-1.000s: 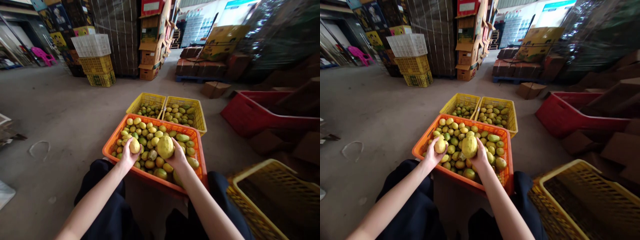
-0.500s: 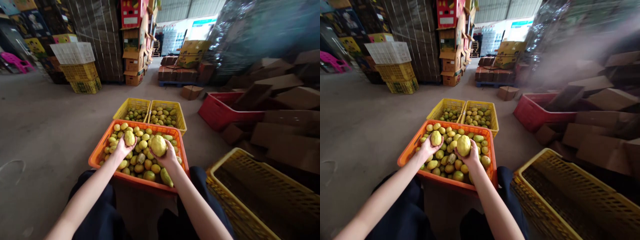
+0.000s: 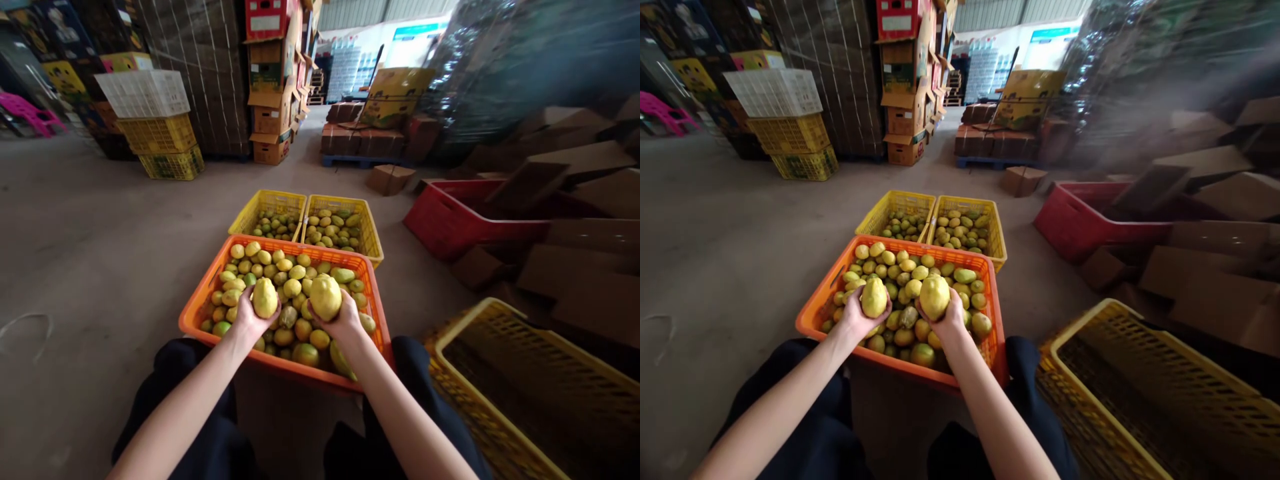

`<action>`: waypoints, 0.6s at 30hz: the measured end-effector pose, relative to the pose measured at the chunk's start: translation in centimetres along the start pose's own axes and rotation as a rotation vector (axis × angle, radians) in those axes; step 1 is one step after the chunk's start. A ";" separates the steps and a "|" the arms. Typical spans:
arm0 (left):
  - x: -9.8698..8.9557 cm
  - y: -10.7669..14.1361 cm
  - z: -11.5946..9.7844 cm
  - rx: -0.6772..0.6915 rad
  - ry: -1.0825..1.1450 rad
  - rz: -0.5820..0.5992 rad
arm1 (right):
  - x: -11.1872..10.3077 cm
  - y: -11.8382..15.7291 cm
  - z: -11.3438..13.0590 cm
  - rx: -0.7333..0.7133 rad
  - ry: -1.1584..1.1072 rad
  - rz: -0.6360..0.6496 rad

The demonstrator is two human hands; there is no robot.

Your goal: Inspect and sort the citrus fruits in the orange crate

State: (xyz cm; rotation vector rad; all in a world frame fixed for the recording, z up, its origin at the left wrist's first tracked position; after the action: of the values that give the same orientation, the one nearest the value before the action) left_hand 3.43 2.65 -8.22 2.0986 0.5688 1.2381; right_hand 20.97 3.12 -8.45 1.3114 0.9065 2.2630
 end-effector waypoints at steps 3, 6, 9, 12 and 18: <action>-0.4 0.2 -0.4 0.038 -0.029 -0.041 | -0.1 0.5 -0.6 0.054 0.026 -0.108; -0.6 0.4 -0.9 0.072 -0.003 -0.075 | 0.5 1.1 -0.8 0.082 0.053 -0.084; -0.4 0.3 -1.1 0.063 0.063 -0.058 | 0.8 1.2 -1.1 0.144 0.055 -0.016; -0.2 0.2 -0.9 0.013 0.094 -0.026 | 0.7 0.9 -1.1 0.163 0.019 0.026; -0.1 0.2 -0.9 0.071 0.039 -0.040 | 0.2 1.0 -0.4 0.055 0.030 -0.089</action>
State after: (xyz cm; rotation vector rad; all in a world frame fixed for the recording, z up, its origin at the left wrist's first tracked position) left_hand 2.62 2.71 -7.78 2.1145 0.6777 1.2554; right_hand 20.48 2.39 -7.75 1.2374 1.0233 2.2092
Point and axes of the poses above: each hand's wrist, its own y-axis away from the middle knuckle, its own x-axis out of the palm, z = x × y, the point moved 6 cm from there along -y, towards the middle knuckle, and after that the axes turned 4 degrees about x, right-handed, at the moved point
